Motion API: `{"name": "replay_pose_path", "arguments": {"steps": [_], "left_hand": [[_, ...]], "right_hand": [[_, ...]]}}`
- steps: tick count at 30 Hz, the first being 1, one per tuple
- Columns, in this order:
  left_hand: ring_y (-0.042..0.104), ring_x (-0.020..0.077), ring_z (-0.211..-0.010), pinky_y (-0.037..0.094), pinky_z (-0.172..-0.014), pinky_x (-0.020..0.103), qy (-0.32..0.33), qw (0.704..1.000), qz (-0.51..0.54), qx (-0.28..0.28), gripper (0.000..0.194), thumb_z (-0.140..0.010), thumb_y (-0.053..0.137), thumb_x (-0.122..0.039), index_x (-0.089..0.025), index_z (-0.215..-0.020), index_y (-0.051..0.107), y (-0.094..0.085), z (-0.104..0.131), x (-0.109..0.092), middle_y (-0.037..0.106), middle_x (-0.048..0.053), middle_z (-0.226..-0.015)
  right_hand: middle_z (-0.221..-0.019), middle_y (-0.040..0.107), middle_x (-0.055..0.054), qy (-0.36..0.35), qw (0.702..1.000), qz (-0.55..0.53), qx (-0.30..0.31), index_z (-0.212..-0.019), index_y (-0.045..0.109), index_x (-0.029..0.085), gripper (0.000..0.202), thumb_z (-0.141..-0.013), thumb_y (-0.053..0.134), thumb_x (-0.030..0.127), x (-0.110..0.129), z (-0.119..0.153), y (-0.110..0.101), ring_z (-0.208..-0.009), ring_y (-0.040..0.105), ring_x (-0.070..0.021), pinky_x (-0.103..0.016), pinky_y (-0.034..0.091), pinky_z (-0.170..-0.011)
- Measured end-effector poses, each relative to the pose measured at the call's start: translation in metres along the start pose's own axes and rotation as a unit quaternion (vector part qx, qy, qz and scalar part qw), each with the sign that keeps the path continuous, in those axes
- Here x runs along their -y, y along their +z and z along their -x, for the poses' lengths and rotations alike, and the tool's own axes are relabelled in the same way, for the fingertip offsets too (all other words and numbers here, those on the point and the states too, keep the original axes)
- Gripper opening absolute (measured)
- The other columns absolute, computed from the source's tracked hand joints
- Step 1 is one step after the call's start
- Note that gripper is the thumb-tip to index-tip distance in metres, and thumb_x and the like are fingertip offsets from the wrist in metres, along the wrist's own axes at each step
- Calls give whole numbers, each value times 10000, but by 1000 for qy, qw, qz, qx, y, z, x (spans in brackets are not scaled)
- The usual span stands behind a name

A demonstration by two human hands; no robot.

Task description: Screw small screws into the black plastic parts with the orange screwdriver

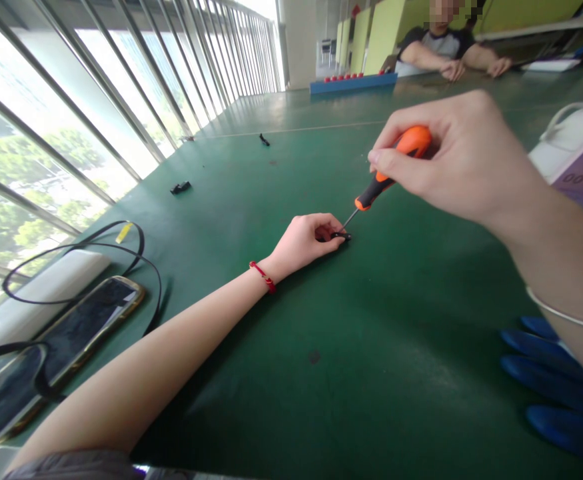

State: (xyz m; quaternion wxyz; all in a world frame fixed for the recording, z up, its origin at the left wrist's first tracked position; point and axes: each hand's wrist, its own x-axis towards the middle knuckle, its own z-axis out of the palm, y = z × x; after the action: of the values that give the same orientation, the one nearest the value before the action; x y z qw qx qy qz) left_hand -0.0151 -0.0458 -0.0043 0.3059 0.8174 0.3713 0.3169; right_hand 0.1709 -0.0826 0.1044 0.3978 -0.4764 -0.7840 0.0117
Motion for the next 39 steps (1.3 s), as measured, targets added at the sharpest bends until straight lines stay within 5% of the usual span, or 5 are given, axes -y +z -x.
{"name": "replay_pose_path", "arguments": {"steps": [20,25,31,36,39], "left_hand": [[581,91,-657,455,-641,199,6,1000,-8,-3,139,-775,636,-232,-132,-852,694,0,0,0,689,14,-757],[583,90,-656,457,-640,197,10,1000,-7,-4,136,-773,635,-224,-133,-854,695,1,0,1,693,14,-763],[582,88,-653,455,-637,195,13,1000,-6,-4,134,-771,637,-213,-128,-857,695,1,0,1,691,14,-756],[584,89,-656,458,-644,198,16,1000,-7,-6,136,-776,635,-223,-130,-855,694,1,0,2,696,16,-763],[580,90,-651,456,-637,198,14,1000,-6,-5,149,-775,637,-232,-128,-862,697,1,0,3,692,16,-755]], "right_hand": [[-553,422,68,18,999,-18,34,-862,609,210,183,-698,638,134,2,-1,-5,-506,352,-52,-224,259,-501],[-500,411,52,8,999,16,51,-675,650,165,274,-843,568,366,3,-1,-5,-476,304,-32,-226,229,-495],[-561,464,109,15,998,10,54,-905,628,200,271,-665,726,121,4,0,-7,-471,350,-8,-186,260,-471],[-434,298,79,13,995,50,84,-642,645,150,324,-869,543,357,4,-2,-11,-412,240,3,-203,182,-455],[-508,440,107,15,995,66,78,-826,668,185,105,-734,706,218,3,-2,-12,-435,325,5,-186,238,-461]]}}
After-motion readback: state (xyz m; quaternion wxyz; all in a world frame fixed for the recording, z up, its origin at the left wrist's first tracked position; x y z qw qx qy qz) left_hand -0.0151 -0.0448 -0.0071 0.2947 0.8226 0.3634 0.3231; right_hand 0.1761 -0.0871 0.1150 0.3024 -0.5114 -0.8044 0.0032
